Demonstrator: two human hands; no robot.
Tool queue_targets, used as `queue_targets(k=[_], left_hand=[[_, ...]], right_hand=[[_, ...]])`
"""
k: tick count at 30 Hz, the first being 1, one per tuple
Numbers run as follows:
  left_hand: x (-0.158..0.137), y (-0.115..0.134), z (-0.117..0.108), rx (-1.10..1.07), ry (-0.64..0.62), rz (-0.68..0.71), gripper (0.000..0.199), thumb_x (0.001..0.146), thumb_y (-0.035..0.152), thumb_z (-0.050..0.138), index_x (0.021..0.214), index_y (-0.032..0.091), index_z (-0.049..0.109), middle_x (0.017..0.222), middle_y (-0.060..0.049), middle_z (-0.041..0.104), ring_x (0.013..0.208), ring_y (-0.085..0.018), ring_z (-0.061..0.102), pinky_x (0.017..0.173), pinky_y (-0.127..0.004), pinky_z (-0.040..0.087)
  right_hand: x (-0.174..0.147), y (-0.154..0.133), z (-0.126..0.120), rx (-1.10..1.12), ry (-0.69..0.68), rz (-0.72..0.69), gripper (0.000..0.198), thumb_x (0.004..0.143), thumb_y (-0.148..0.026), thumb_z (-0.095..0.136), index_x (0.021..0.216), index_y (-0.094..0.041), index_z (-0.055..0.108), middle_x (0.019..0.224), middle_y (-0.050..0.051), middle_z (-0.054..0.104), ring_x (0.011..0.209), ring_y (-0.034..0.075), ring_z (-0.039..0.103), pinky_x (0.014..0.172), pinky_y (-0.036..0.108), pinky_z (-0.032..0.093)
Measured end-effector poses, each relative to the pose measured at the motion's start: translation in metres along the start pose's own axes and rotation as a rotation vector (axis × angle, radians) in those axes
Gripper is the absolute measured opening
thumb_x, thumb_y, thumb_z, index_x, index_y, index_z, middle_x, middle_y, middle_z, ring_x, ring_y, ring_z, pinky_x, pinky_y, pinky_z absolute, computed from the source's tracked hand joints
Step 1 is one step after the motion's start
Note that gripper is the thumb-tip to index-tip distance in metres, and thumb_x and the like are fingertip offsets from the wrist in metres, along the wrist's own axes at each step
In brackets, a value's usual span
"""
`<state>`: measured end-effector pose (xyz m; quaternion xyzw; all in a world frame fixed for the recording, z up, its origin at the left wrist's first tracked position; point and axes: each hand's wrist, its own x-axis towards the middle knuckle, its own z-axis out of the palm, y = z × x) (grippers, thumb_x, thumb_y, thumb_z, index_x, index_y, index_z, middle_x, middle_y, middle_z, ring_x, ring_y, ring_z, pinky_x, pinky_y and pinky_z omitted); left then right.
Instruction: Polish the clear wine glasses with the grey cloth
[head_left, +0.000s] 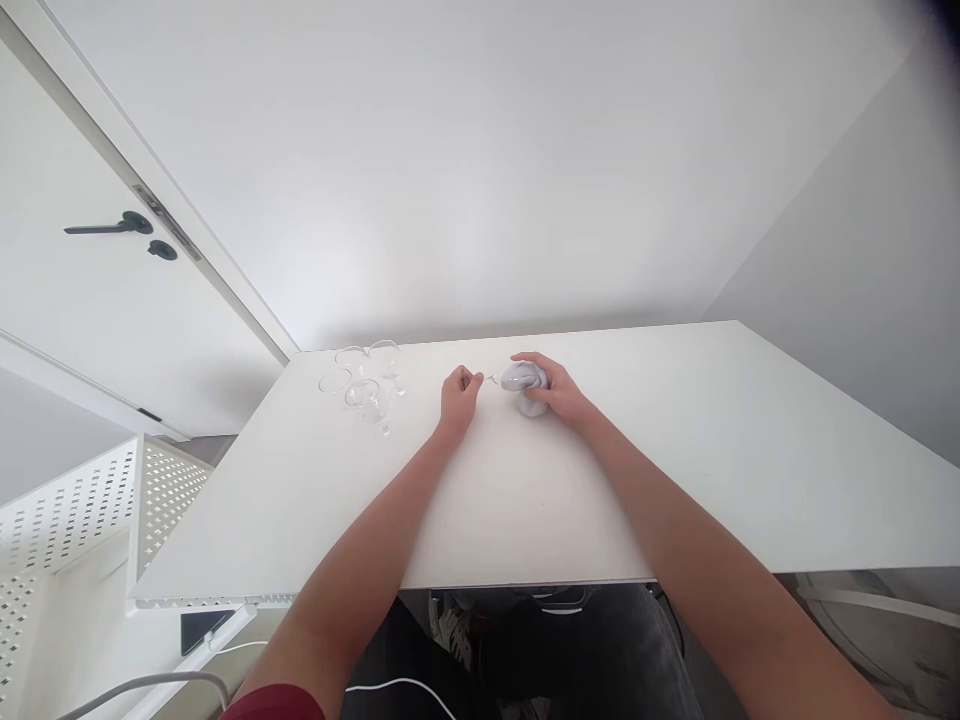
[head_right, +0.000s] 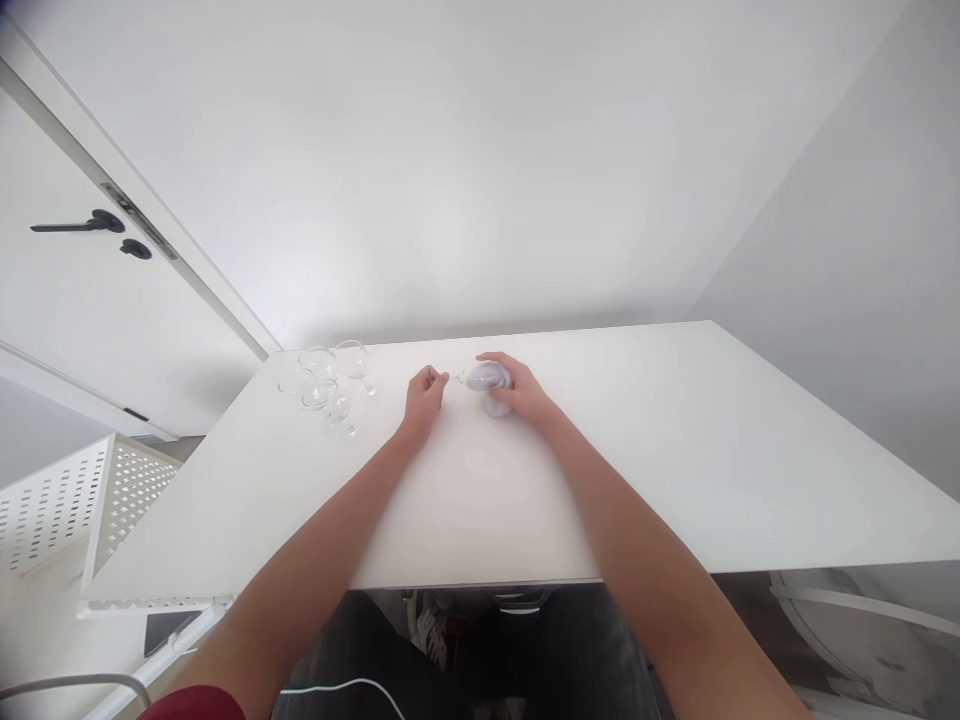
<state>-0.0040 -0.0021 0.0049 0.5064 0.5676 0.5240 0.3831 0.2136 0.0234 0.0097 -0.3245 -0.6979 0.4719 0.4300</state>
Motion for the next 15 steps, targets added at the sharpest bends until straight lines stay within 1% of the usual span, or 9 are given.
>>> queue_targets(k=[2,6,12,15], left_hand=[[-0.0008,0.0002,0.0003,0.005,0.010,0.021,0.034,0.090,0.033,0.063,0.070,0.022,0.036,0.061,0.005,0.034,0.059,-0.011,0.031,0.057,-0.027,0.027],[-0.0024,0.0011,-0.0004,-0.050,0.019,0.057,0.033,0.090,0.028,0.061,0.071,0.021,0.035,0.061,0.005,0.032,0.059,-0.011,0.029,0.058,-0.027,0.026],[-0.0035,0.0014,-0.0012,-0.088,0.028,0.078,0.030,0.090,0.021,0.058,0.072,0.021,0.034,0.062,0.005,0.031,0.058,-0.011,0.027,0.058,-0.027,0.024],[-0.0042,0.0019,-0.0008,-0.090,0.021,0.091,0.029,0.091,0.021,0.057,0.073,0.021,0.034,0.063,0.005,0.032,0.058,-0.011,0.028,0.058,-0.027,0.025]], right_hand=[[-0.0010,-0.0008,0.0011,-0.034,-0.015,0.012,0.062,0.076,-0.023,0.069,0.138,-0.031,0.061,0.112,0.004,0.066,0.093,0.023,0.060,0.080,0.034,0.050],[-0.0029,-0.0023,0.0019,-0.072,-0.104,0.033,0.071,0.078,-0.023,0.066,0.147,-0.036,0.053,0.116,0.003,0.065,0.096,0.024,0.061,0.082,0.037,0.053],[-0.0039,-0.0015,-0.0020,-0.059,-0.203,0.023,0.076,0.079,-0.021,0.065,0.151,-0.041,0.050,0.133,0.003,0.062,0.107,0.027,0.062,0.092,0.043,0.055],[-0.0048,-0.0013,-0.0031,-0.041,-0.218,0.034,0.077,0.080,-0.022,0.065,0.152,-0.042,0.048,0.133,0.003,0.062,0.107,0.026,0.062,0.092,0.043,0.055]])
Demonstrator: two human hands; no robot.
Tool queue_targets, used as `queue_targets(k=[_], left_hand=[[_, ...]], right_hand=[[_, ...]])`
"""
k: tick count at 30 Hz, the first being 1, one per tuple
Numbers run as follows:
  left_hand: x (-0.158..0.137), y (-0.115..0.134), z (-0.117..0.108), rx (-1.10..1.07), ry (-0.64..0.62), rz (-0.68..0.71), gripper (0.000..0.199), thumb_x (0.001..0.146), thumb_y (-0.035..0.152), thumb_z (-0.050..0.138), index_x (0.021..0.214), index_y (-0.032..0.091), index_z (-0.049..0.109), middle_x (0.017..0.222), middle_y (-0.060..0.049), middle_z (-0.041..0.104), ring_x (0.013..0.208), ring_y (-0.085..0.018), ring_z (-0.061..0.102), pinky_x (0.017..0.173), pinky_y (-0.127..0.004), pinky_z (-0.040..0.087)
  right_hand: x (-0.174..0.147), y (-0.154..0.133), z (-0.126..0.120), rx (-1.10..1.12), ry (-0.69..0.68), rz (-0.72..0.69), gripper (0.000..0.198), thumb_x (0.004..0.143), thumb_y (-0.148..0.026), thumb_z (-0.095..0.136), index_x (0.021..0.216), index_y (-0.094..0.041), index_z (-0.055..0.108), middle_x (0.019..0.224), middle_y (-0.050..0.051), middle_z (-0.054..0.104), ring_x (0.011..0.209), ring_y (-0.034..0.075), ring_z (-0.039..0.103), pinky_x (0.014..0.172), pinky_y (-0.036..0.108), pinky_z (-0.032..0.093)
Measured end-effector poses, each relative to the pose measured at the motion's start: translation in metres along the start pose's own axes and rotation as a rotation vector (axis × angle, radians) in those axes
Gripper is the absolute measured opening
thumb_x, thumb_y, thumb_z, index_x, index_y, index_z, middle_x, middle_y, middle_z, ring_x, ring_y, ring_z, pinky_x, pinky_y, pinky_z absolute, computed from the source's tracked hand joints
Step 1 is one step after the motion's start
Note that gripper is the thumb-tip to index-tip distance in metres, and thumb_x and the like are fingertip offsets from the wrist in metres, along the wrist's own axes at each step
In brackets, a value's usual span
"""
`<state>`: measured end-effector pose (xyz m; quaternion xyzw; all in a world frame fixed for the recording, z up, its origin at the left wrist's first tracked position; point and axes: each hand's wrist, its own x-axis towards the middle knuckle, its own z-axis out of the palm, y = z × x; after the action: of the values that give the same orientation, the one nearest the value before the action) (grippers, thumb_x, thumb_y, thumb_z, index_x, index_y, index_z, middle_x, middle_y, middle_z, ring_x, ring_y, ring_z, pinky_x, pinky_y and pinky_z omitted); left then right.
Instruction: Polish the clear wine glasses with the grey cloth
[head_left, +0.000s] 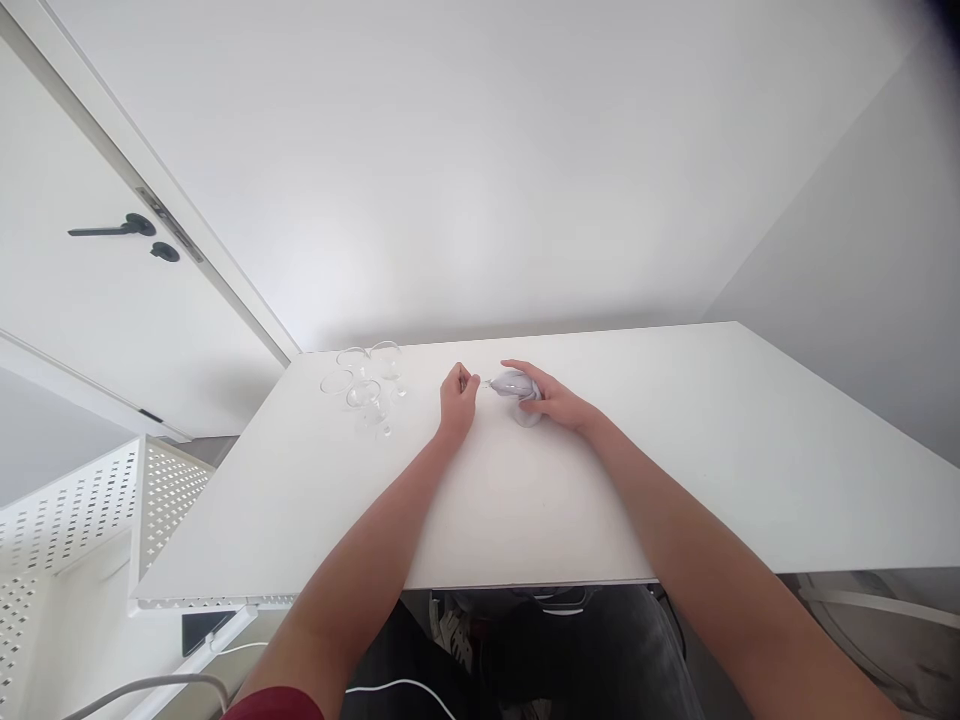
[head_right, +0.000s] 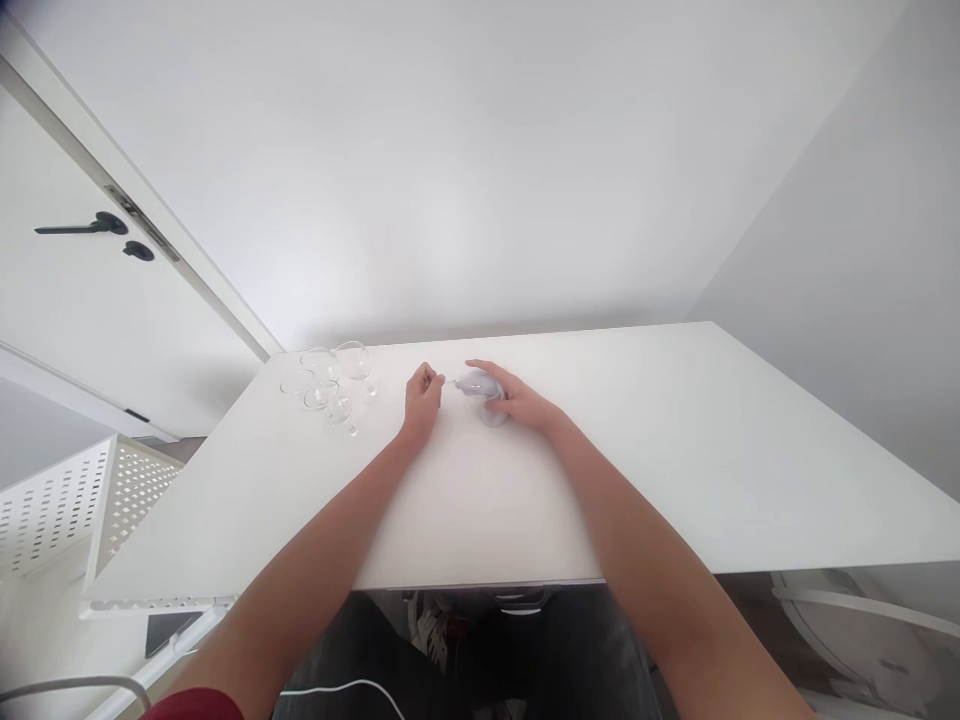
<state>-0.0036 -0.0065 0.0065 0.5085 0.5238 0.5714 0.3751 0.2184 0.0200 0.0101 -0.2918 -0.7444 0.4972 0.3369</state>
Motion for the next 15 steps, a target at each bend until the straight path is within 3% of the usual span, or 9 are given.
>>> queue_targets(k=[11,15], left_hand=[[0.0012,-0.0008,0.0018,-0.023,0.019,-0.065,0.031,0.091,0.026,0.059,0.073,0.022,0.034,0.062,0.005,0.031,0.058,-0.011,0.027,0.056,-0.026,0.025],[0.0030,-0.0020,0.0013,-0.048,0.029,-0.121,0.034,0.091,0.028,0.060,0.072,0.022,0.033,0.062,0.006,0.030,0.057,-0.011,0.026,0.055,-0.026,0.024]], right_hand=[[0.0022,-0.0005,0.0048,0.008,0.109,-0.004,0.076,0.083,-0.027,0.070,0.154,-0.039,0.046,0.120,0.003,0.065,0.101,0.025,0.062,0.089,0.039,0.053],[0.0027,-0.0016,0.0056,0.025,0.111,-0.004,0.076,0.083,-0.029,0.072,0.154,-0.038,0.046,0.124,0.003,0.065,0.104,0.027,0.064,0.093,0.042,0.053]])
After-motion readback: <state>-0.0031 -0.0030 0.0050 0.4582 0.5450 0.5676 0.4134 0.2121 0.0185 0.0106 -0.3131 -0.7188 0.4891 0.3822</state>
